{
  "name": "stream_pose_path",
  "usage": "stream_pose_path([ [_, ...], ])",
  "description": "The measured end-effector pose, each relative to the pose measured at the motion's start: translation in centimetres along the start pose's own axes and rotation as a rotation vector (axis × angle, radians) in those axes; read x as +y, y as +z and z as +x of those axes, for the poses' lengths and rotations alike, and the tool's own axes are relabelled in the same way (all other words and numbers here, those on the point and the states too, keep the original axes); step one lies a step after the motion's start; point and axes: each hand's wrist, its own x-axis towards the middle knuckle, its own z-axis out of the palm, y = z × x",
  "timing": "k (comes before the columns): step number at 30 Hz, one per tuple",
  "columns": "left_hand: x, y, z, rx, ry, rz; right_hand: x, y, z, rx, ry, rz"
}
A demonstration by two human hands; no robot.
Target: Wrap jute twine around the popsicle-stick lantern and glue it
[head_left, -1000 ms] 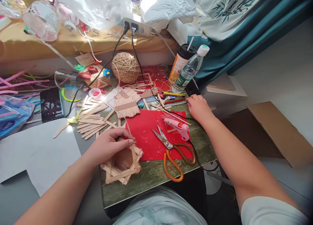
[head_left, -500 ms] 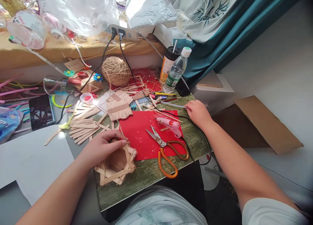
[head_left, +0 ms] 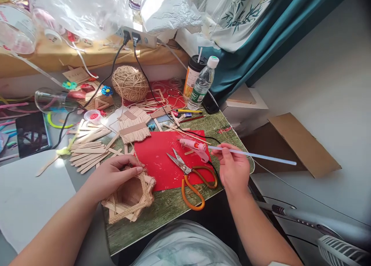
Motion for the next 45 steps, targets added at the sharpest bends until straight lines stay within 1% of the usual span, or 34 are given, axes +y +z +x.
stream_pose_path([
  [1, 0.0, 0.0, 0.0, 0.002, -0.003, 0.003, 0.3, 0.7, -1.2, 0.044, -0.044, 0.010],
  [3, -0.1, 0.0, 0.0, 0.006, -0.011, 0.006, 0.8, 1.9, -2.7, 0.136, -0.145, -0.032],
  [5, -0.1, -0.1, 0.0, 0.007, -0.020, 0.002, 1.2, 2.7, -3.1, 0.177, -0.194, -0.074],
  [7, -0.1, 0.0, 0.0, 0.008, -0.029, -0.002, 1.3, 2.9, -3.1, 0.179, -0.200, -0.092],
  [10, 0.0, 0.0, -0.1, 0.005, -0.029, 0.003, 1.3, 3.0, -2.8, 0.164, -0.204, -0.114],
  [15, 0.3, 0.0, -0.1, 0.014, 0.009, 0.013, 1.4, 3.1, -2.7, 0.152, -0.204, -0.141],
  [19, 0.3, 0.0, -0.1, 0.002, -0.002, 0.006, 0.9, 3.2, -2.8, 0.123, -0.198, -0.159],
  [24, 0.4, 0.0, -0.1, -0.021, -0.010, -0.023, -0.1, 3.6, -2.4, 0.032, -0.282, -0.223],
  [29, 0.4, -0.1, -0.1, -0.019, -0.009, -0.027, -0.1, 4.0, -2.3, -0.019, -0.382, -0.294],
  [33, 0.6, 0.0, -0.1, -0.012, -0.014, -0.022, -0.1, 4.1, -2.4, -0.048, -0.365, -0.315],
  [39, 0.8, 0.1, -0.1, -0.002, -0.008, -0.011, -0.5, 4.2, -2.0, -0.127, -0.365, -0.369],
  [45, 0.8, 0.1, 0.0, -0.001, -0.003, 0.001, -0.4, 4.1, -1.6, -0.142, -0.284, -0.338],
])
